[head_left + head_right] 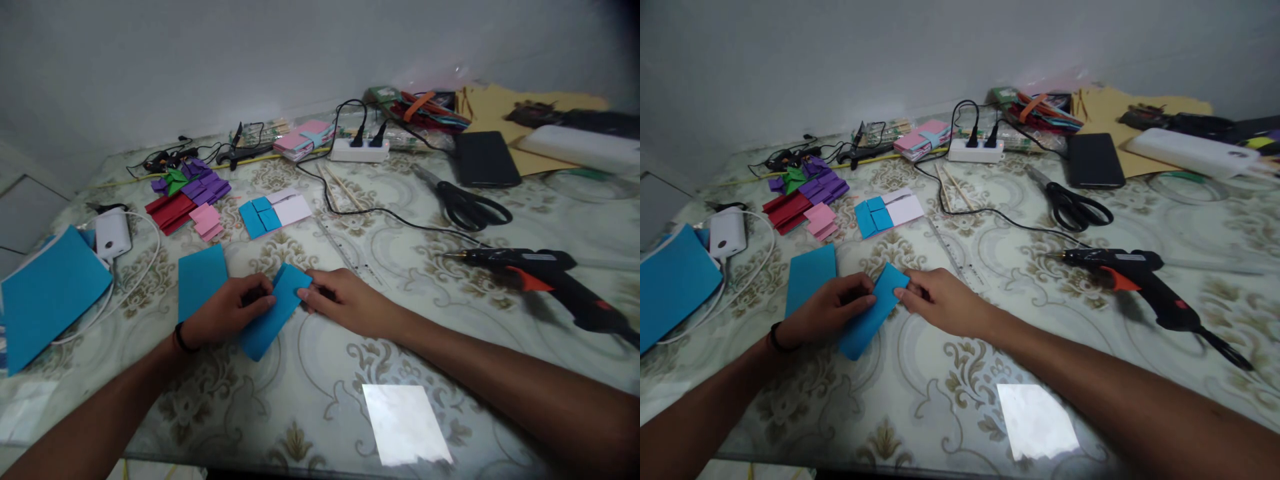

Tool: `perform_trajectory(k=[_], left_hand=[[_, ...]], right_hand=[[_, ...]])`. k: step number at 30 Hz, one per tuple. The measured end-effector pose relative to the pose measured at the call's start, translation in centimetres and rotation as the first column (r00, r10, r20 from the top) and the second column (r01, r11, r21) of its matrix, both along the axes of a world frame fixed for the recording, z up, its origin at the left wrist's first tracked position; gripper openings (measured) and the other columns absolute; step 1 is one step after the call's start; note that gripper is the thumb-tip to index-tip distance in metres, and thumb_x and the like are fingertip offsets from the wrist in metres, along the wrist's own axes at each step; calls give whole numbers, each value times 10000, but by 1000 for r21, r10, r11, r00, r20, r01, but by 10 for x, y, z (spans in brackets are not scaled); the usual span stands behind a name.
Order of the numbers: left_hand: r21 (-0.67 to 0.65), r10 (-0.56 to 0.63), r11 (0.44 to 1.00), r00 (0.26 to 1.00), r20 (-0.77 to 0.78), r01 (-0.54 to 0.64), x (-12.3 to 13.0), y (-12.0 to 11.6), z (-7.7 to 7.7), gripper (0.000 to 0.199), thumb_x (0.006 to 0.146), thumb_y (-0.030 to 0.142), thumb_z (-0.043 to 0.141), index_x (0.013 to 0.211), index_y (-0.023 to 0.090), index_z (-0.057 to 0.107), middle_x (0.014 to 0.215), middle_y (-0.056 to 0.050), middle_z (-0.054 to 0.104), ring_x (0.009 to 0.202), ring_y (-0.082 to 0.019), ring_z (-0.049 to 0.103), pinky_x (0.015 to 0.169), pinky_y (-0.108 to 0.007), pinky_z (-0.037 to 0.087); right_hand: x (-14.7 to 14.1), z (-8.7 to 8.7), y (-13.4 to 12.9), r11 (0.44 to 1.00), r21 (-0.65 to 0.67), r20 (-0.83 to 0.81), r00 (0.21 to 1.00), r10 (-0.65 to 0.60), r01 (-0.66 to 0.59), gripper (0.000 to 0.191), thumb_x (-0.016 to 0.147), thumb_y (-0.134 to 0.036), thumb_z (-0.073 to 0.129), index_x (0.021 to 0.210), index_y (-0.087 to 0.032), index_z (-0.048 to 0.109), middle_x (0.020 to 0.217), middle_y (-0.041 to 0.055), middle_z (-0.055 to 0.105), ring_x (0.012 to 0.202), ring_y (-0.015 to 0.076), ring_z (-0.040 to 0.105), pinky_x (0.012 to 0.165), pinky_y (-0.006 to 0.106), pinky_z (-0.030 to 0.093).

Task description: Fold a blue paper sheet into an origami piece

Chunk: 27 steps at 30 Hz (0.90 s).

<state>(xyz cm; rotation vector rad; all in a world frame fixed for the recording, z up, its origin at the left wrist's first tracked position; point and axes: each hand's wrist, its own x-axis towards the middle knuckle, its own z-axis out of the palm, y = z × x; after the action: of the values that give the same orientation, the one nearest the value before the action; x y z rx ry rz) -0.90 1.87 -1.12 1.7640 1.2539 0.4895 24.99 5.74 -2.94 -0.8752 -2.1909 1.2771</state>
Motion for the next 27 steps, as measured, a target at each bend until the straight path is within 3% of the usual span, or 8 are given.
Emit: perform_trajectory(k=[27], left_hand=[[4, -7, 1000, 1000, 4, 7, 0, -1, 0, 286, 1003, 458, 614, 960, 176, 633, 761, 31, 572, 670, -117, 457, 599, -253, 347]], right_hand=[[0, 0, 0, 999, -25, -9, 1000, 21, -21, 447, 1053, -503, 511, 828, -149, 667, 699, 18, 678, 603, 97, 557, 591, 224, 393]])
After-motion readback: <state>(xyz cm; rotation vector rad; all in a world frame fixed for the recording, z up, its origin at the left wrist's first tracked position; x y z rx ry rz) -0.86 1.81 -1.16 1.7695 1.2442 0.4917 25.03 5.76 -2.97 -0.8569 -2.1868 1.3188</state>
